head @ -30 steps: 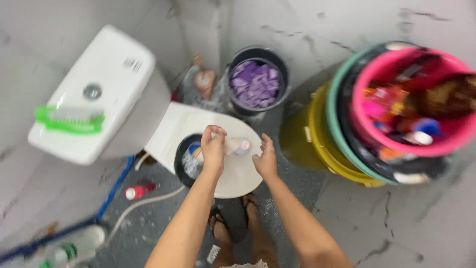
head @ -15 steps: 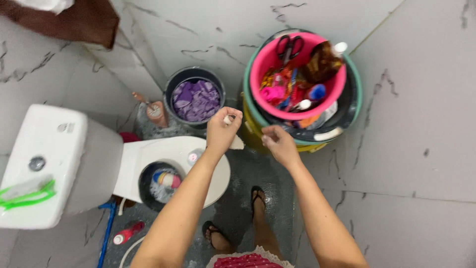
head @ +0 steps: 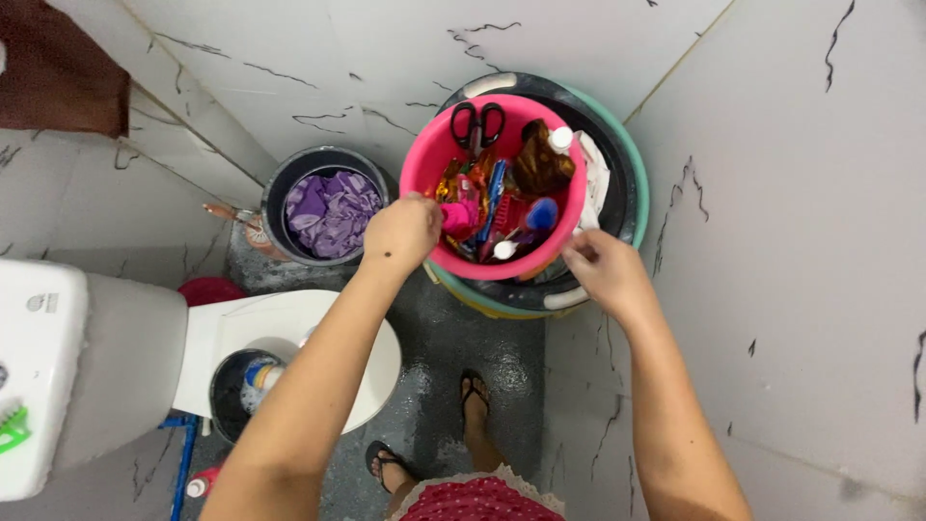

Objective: Cleaning the toilet tank, lid, seat, and surrounding wall tiles with cleaning solution and brushes.

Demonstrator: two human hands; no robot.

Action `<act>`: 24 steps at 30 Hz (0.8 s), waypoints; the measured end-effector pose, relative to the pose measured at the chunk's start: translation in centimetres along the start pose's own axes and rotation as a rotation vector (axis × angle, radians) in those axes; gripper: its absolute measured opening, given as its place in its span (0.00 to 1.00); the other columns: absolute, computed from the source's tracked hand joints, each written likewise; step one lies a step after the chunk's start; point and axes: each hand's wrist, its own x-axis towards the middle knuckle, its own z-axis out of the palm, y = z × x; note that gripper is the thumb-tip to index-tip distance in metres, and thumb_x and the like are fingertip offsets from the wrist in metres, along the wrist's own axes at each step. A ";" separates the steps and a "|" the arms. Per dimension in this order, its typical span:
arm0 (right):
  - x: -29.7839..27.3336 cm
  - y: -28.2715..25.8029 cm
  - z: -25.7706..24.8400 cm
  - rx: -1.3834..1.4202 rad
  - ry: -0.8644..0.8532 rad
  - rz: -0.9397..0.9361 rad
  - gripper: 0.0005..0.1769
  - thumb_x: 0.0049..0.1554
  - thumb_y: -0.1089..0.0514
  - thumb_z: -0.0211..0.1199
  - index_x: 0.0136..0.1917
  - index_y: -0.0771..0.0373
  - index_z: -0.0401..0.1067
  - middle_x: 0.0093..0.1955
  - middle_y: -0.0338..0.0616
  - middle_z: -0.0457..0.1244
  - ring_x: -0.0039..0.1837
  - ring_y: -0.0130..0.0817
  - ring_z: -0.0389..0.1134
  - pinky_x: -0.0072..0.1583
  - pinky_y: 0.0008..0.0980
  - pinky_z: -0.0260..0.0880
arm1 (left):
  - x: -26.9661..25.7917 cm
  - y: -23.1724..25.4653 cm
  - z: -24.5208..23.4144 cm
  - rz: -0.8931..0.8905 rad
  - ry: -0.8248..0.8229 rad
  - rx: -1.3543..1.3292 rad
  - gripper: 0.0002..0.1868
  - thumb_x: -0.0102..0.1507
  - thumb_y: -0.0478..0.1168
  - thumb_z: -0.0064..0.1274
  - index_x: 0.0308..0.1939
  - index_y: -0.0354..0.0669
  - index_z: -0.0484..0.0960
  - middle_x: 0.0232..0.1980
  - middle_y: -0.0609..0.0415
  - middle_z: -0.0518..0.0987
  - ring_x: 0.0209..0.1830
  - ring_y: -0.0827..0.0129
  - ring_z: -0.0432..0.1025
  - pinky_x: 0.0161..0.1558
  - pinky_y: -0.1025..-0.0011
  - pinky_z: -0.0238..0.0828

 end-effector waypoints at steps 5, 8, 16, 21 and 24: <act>4.0 -4.7 2.0 -0.012 -0.116 -0.251 0.09 0.57 0.57 0.65 0.49 0.63 0.76 0.43 0.45 0.71 0.45 0.34 0.72 0.50 0.35 0.72 | 4.0 -0.2 5.4 0.133 -0.257 0.281 0.10 0.61 0.38 0.49 0.37 0.47 0.87 0.44 0.46 0.84 0.43 0.48 0.79 0.43 0.52 0.78; 6.9 -5.3 4.4 0.000 -0.210 -0.296 0.08 0.56 0.58 0.65 0.47 0.65 0.75 0.41 0.47 0.70 0.42 0.36 0.72 0.48 0.37 0.73 | 5.7 0.0 7.9 0.229 -0.361 0.414 0.10 0.61 0.38 0.49 0.38 0.48 0.87 0.43 0.48 0.85 0.43 0.52 0.81 0.43 0.55 0.79; 8.4 -4.6 4.0 -0.027 -0.193 -0.375 0.07 0.56 0.60 0.66 0.46 0.66 0.75 0.41 0.50 0.69 0.43 0.37 0.72 0.48 0.36 0.72 | 6.9 0.0 10.4 0.444 -0.471 0.632 0.09 0.61 0.38 0.53 0.38 0.51 0.89 0.42 0.53 0.86 0.43 0.57 0.81 0.41 0.59 0.80; 7.4 -4.8 1.6 -0.001 -0.179 -0.370 0.08 0.55 0.60 0.67 0.49 0.64 0.75 0.42 0.45 0.69 0.45 0.34 0.72 0.50 0.34 0.73 | 5.2 3.3 1.8 0.361 -0.489 0.509 0.09 0.55 0.45 0.63 0.39 0.55 0.87 0.40 0.54 0.85 0.43 0.57 0.80 0.43 0.58 0.78; 7.6 -5.2 0.8 0.158 -0.375 -0.477 0.24 0.52 0.58 0.71 0.62 0.62 0.73 0.57 0.41 0.68 0.60 0.33 0.69 0.58 0.36 0.69 | 3.6 3.2 -3.4 0.423 -0.313 0.358 0.10 0.52 0.46 0.65 0.36 0.55 0.86 0.40 0.55 0.83 0.40 0.55 0.79 0.40 0.56 0.77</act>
